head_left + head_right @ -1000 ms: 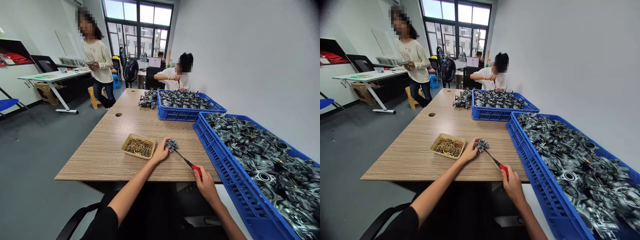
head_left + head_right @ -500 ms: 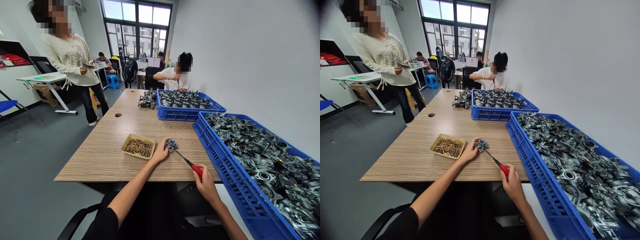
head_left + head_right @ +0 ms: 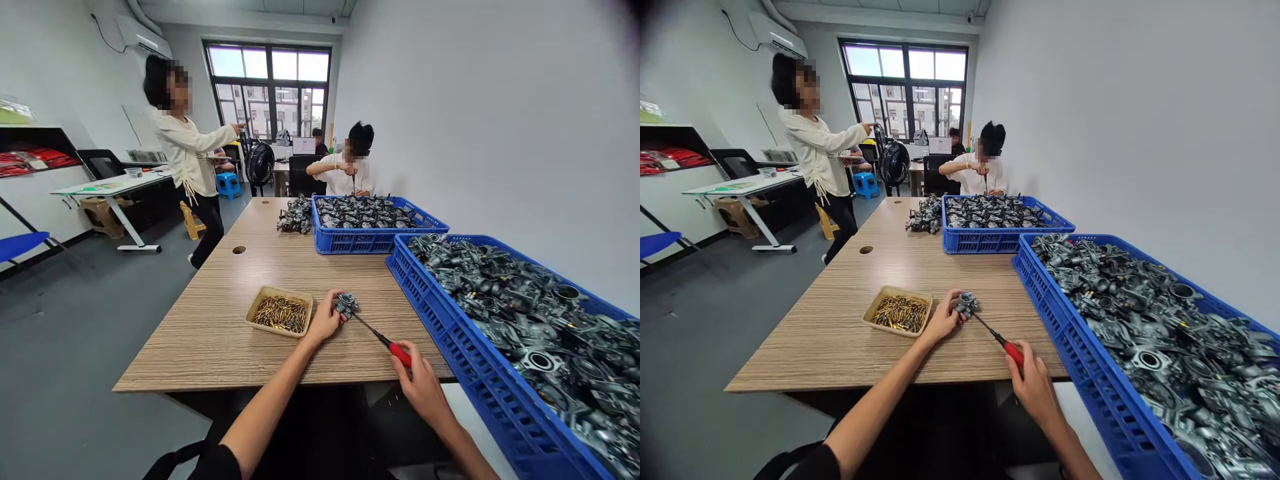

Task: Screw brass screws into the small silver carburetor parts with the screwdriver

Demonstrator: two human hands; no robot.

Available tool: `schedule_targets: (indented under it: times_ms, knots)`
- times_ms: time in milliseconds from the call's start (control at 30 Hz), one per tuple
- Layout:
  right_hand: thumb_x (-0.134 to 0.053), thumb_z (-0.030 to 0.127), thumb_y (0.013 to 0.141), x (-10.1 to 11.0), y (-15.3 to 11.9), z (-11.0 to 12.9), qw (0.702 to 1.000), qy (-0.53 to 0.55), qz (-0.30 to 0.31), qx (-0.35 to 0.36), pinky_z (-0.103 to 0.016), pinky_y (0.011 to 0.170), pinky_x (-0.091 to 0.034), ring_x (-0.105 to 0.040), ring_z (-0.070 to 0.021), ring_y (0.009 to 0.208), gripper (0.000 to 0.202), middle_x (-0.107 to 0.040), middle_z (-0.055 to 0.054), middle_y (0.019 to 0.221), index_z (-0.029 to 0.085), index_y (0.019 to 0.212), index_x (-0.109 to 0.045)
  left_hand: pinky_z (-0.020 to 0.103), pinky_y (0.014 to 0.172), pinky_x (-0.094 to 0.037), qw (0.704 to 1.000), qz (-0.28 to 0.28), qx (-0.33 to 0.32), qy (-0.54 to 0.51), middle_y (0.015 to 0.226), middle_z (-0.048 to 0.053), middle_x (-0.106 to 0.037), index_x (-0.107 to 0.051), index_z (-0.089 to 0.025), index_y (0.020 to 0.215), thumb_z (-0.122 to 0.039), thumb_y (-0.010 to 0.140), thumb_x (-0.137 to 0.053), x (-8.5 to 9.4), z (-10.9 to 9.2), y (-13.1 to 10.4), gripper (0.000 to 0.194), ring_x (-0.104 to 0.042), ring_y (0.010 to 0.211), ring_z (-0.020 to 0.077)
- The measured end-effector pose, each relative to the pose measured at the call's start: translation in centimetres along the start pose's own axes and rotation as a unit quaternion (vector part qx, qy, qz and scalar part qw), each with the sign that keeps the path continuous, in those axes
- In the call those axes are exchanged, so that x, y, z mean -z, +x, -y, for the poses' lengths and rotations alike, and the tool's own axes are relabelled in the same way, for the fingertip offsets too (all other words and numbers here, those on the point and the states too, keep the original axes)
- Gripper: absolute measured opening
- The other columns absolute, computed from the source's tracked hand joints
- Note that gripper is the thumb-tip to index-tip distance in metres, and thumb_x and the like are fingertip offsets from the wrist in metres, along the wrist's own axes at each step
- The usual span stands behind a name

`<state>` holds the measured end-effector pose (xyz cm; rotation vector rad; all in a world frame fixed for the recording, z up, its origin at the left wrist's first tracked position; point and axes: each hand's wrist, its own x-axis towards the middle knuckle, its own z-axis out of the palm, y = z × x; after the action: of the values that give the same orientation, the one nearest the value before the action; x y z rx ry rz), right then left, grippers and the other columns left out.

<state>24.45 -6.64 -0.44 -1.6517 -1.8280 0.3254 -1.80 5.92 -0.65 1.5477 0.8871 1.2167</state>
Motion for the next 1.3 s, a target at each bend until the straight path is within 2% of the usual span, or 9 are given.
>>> schedule_targets:
  times_ms: [67,233,400,733,867,967,1067,1167,1300]
  knots:
    - [-0.043,0.052,0.099,0.0,0.0,0.0,1.0,0.01,-0.009,0.008,-0.04,0.084,-0.053,-0.069,-0.0274,0.094,0.036,-0.073,-0.011,0.112,0.023,0.118,-0.054,0.018,0.058,-0.052,1.0,0.003,-0.004,0.007,0.131,0.011,-0.063,-0.047,-0.024,0.134,-0.004,0.084,-0.048,0.0,0.2,0.0,0.054,-0.069,0.069,0.0077]
    - [-0.035,0.054,0.102,-0.2,0.1,0.0,1.0,-0.008,-0.008,-0.02,-0.037,0.072,-0.049,-0.067,-0.0271,0.079,0.038,-0.074,-0.008,0.092,0.025,0.106,-0.059,0.02,0.06,-0.054,1.0,0.01,-0.014,0.018,0.117,0.009,-0.069,-0.045,-0.023,0.137,-0.004,0.084,-0.047,0.0,0.8,0.0,0.056,-0.069,0.07,0.0095]
    - [-0.029,0.054,0.104,-0.5,0.1,0.7,0.999,-0.045,0.002,0.015,-0.036,0.071,-0.043,-0.062,-0.0263,0.068,0.046,-0.071,-0.005,0.075,0.026,0.09,-0.063,0.019,0.059,-0.054,0.999,0.028,-0.022,0.026,0.133,0.012,-0.062,-0.045,-0.023,0.136,-0.005,0.085,-0.047,-0.2,0.4,-0.1,0.054,-0.069,0.071,0.0085]
    - [-0.036,0.05,0.103,0.7,0.0,1.2,0.995,0.063,-0.069,-0.019,-0.032,0.068,-0.045,-0.063,-0.0219,0.069,0.039,-0.067,-0.004,0.075,0.022,0.091,-0.06,0.025,0.068,-0.058,0.999,0.045,-0.003,0.012,0.146,0.016,-0.054,-0.043,-0.023,0.147,-0.008,0.088,-0.044,0.4,0.1,-0.4,0.061,-0.07,0.078,0.0109]
    - [-0.04,0.047,0.103,2.1,0.9,2.0,0.993,0.047,-0.104,0.004,-0.033,0.079,-0.05,-0.067,-0.0235,0.086,0.034,-0.072,-0.007,0.093,0.021,0.102,-0.062,0.033,0.078,-0.06,0.998,0.065,0.014,0.003,0.148,0.017,-0.053,-0.041,-0.024,0.15,-0.01,0.087,-0.047,0.5,0.1,-0.5,0.065,-0.071,0.084,0.0139]
    - [-0.041,0.042,0.104,3.5,2.5,3.3,0.994,0.013,-0.104,0.045,-0.036,0.091,-0.049,-0.067,-0.0242,0.102,0.031,-0.072,-0.008,0.109,0.021,0.114,-0.062,0.041,0.097,-0.056,0.997,0.052,-0.006,0.049,0.145,0.015,-0.057,-0.041,-0.024,0.152,-0.014,0.087,-0.057,0.4,-0.5,-0.7,0.068,-0.068,0.108,0.0219]
    - [-0.039,0.038,0.106,5.1,4.5,5.6,0.991,-0.065,-0.055,0.102,-0.035,0.092,-0.048,-0.066,-0.0235,0.105,0.03,-0.07,-0.008,0.114,0.023,0.119,-0.061,0.048,0.113,-0.044,0.991,0.028,-0.066,0.113,0.145,0.013,-0.058,-0.044,-0.022,0.149,-0.021,0.089,-0.062,0.3,-1.2,-1.1,0.063,-0.056,0.131,0.0272]
    - [-0.038,0.034,0.107,6.9,6.4,8.8,0.968,-0.201,-0.007,0.152,-0.034,0.082,-0.047,-0.064,-0.0234,0.094,0.03,-0.069,-0.007,0.102,0.024,0.118,-0.063,0.05,0.119,-0.038,0.983,0.022,-0.11,0.148,0.145,0.013,-0.058,-0.047,-0.021,0.147,-0.02,0.094,-0.055,0.1,-1.6,-1.4,0.053,-0.053,0.135,0.0267]
    - [-0.04,0.029,0.105,8.5,7.5,13.2,0.923,-0.336,0.022,0.189,-0.033,0.075,-0.044,-0.061,-0.0243,0.088,0.027,-0.067,-0.008,0.09,0.023,0.105,-0.067,0.047,0.116,-0.042,0.973,0.042,-0.132,0.184,0.14,0.013,-0.058,-0.047,-0.022,0.149,-0.018,0.098,-0.045,-0.2,-1.8,-1.8,0.05,-0.054,0.132,0.0248]
